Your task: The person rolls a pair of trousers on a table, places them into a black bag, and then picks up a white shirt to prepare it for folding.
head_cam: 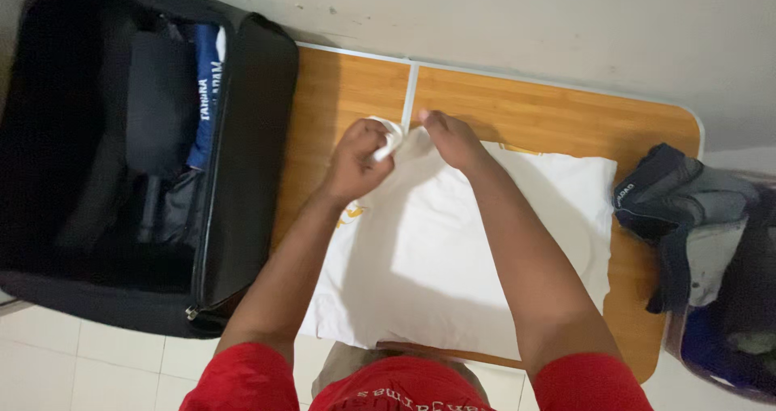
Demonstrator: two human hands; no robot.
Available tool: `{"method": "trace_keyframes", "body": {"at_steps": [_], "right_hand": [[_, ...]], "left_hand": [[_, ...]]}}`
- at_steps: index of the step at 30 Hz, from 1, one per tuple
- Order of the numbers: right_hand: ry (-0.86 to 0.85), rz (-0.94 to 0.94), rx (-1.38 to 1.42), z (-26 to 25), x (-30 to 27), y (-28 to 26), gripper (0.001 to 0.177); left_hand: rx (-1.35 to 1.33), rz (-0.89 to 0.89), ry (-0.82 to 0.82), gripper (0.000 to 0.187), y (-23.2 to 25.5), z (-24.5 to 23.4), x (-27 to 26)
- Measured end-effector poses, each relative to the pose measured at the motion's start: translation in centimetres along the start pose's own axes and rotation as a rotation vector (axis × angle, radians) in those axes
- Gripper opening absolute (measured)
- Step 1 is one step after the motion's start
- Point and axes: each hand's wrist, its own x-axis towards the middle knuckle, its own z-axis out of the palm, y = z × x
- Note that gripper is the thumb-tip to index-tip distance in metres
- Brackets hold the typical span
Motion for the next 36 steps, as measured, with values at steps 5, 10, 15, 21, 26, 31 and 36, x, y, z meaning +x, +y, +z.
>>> {"method": "trace_keyframes", "body": {"at_steps": [5,10,15,21,26,31,36], "right_hand": [[-0.279,0.340,-0.408,0.8,1.1,-2.9,0.055],[-0.265,0.097,0.101,0.6,2.3,0.9,0.021],[-0.099,-0.005,0.735,-0.8,3.3,2.9,0.008],[-0.126,-0.111,0.874,-1.9,2.8,3.5,0.008],[-0.164,-0.117,0.907,-1.6,2.4,2.1,0.025],[-0.211,-0.177,1.004,-2.3,2.0,1.6,0.027],[0.028,-0.229,0.492,-3.6,1.4,-0.9,0.046]], "left_hand": [[0.160,0.042,-0.032,0.020,3.8,-1.0,-0.8],[0.213,-0.091,-0.010,0.022,2.9,-1.6,-1.6],[0.110,-0.632,0.146,0.037,0.8,-0.7,-1.5],[0.069,-0.942,-0.131,0.065,-0.9,-1.5,1.4],[-0.182,-0.780,-0.111,0.046,-2.1,0.6,3.0],[-0.421,-0.653,0.057,0.015,-3.5,1.8,3.9],[-0.273,-0.492,0.046,0.013,-1.7,1.3,4.5]]}}
